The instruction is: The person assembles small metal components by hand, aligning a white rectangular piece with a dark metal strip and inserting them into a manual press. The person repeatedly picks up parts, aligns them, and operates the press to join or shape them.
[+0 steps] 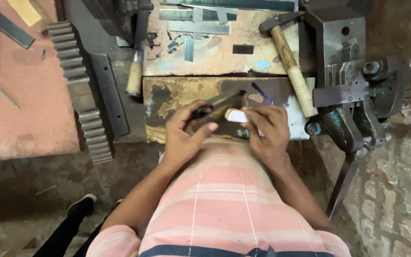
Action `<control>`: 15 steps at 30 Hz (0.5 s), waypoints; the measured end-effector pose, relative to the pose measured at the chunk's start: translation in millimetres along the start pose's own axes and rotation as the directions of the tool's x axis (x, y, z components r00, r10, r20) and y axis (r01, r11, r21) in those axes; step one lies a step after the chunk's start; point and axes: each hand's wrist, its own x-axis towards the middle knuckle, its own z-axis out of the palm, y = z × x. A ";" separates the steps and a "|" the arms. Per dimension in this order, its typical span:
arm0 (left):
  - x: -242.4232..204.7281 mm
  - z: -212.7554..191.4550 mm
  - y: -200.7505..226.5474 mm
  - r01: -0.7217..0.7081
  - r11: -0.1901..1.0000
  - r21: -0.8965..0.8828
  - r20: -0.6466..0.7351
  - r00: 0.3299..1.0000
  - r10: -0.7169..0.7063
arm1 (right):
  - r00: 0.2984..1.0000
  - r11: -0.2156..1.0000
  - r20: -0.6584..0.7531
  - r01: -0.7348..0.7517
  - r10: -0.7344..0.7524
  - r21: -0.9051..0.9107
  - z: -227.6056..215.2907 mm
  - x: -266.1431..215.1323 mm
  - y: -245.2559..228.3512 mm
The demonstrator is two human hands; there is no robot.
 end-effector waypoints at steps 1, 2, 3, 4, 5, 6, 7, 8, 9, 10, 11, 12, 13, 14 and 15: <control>0.8 5.8 4.5 -0.056 0.997 0.046 0.041 0.998 0.054 | 0.998 0.998 0.011 0.058 -0.058 -0.015 -3.2 2.2 -3.1; 0.9 10.1 9.2 -0.073 0.991 0.110 0.068 0.996 0.066 | 0.997 0.997 0.013 0.075 -0.075 -0.017 -5.3 4.7 -6.4; 1.2 13.9 13.8 -0.092 0.981 0.173 0.095 0.993 0.076 | 0.996 0.996 0.016 0.093 -0.092 -0.019 -6.6 7.5 -9.5; 2.6 16.6 18.1 -0.113 0.965 0.236 0.126 0.988 0.085 | 0.994 0.994 0.015 0.109 -0.109 -0.023 -7.0 10.9 -12.1; 4.2 18.5 21.9 -0.124 0.963 0.238 0.144 0.985 0.091 | 0.992 0.991 0.019 0.125 -0.125 -0.038 -7.5 14.1 -14.4; 4.9 19.6 24.8 -0.132 0.961 0.241 0.162 0.982 0.094 | 0.990 0.989 0.024 0.139 -0.138 -0.052 -7.6 16.1 -16.8; 6.0 19.7 26.8 -0.140 0.960 0.244 0.180 0.979 0.097 | 0.988 0.986 0.029 0.153 -0.152 -0.065 -7.5 17.4 -19.0; 6.9 19.8 27.7 -0.166 0.943 0.288 0.187 0.976 0.115 | 0.988 0.986 0.032 0.151 -0.149 -0.071 -8.0 17.2 -21.1; 7.7 21.0 27.5 -0.192 0.924 0.330 0.194 0.972 0.133 | 0.989 0.986 0.035 0.148 -0.145 -0.078 -9.3 17.0 -21.8; 8.6 21.7 26.8 -0.218 0.902 0.372 0.203 0.968 0.150 | 0.989 0.986 0.036 0.144 -0.141 -0.084 -10.5 16.3 -22.3; 9.2 22.2 25.7 -0.214 0.901 0.378 0.206 0.968 0.143 | 0.990 0.987 0.034 0.141 -0.138 -0.077 -11.3 14.7 -22.8; 9.2 22.5 24.2 -0.210 0.900 0.383 0.209 0.968 0.137 | 0.990 0.988 0.032 0.137 -0.135 -0.071 -11.9 12.4 -23.5; 8.9 22.6 22.7 -0.206 0.898 0.388 0.212 0.969 0.130 | 0.991 0.989 0.031 0.133 -0.131 -0.064 -12.1 9.8 -24.1; 8.9 22.6 21.5 -0.212 0.904 0.370 0.214 0.967 0.139 | 0.991 0.990 0.033 0.128 -0.126 -0.064 -11.7 8.1 -24.5; 8.9 22.5 20.6 -0.219 0.910 0.352 0.216 0.965 0.149 | 0.992 0.990 0.036 0.123 -0.121 -0.063 -11.0 6.7 -24.7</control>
